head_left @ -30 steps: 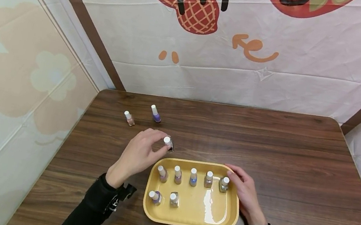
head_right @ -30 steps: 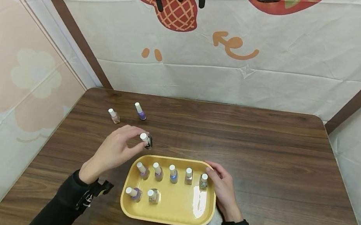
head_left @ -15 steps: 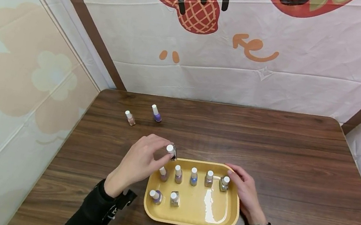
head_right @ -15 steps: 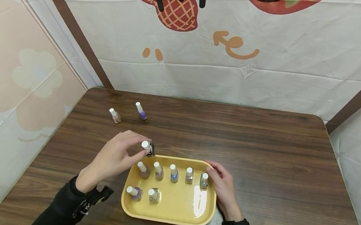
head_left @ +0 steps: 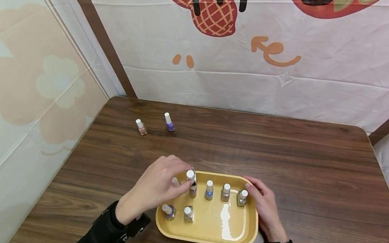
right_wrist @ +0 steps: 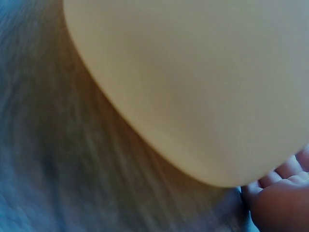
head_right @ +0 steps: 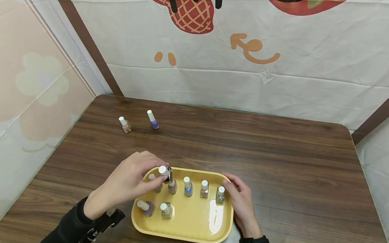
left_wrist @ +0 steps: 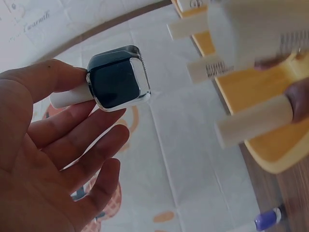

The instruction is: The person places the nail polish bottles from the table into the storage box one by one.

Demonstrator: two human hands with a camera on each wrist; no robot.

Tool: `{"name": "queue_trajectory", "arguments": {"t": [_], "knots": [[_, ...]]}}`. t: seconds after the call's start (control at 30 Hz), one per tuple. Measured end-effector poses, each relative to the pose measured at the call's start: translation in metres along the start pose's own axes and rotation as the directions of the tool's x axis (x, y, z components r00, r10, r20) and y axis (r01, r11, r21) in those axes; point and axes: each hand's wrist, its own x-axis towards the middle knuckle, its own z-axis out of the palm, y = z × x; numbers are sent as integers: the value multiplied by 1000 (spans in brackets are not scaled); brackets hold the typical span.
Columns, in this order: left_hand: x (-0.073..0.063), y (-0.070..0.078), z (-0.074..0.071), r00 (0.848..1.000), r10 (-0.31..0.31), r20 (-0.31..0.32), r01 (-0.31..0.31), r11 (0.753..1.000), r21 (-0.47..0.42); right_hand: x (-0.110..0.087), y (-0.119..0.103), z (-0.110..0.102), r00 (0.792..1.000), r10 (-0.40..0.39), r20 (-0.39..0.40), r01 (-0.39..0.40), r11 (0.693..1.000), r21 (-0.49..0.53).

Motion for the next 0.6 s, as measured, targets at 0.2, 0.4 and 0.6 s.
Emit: {"name": "queue_trajectory", "arguments": {"t": [0.2, 0.4, 0.6], "knots": [[-4, 11, 5, 999, -2, 33, 1, 1000, 17, 1, 0, 0, 1000, 3, 4, -3, 1000, 6], [-8, 18, 11, 999, 37, 38, -38, 999, 27, 0, 0, 0, 1000, -6, 6, 6, 1000, -10], [-13, 23, 18, 997, 66, 38, -67, 998, 20, 0, 0, 0, 1000, -6, 5, 6, 1000, -4]]}}
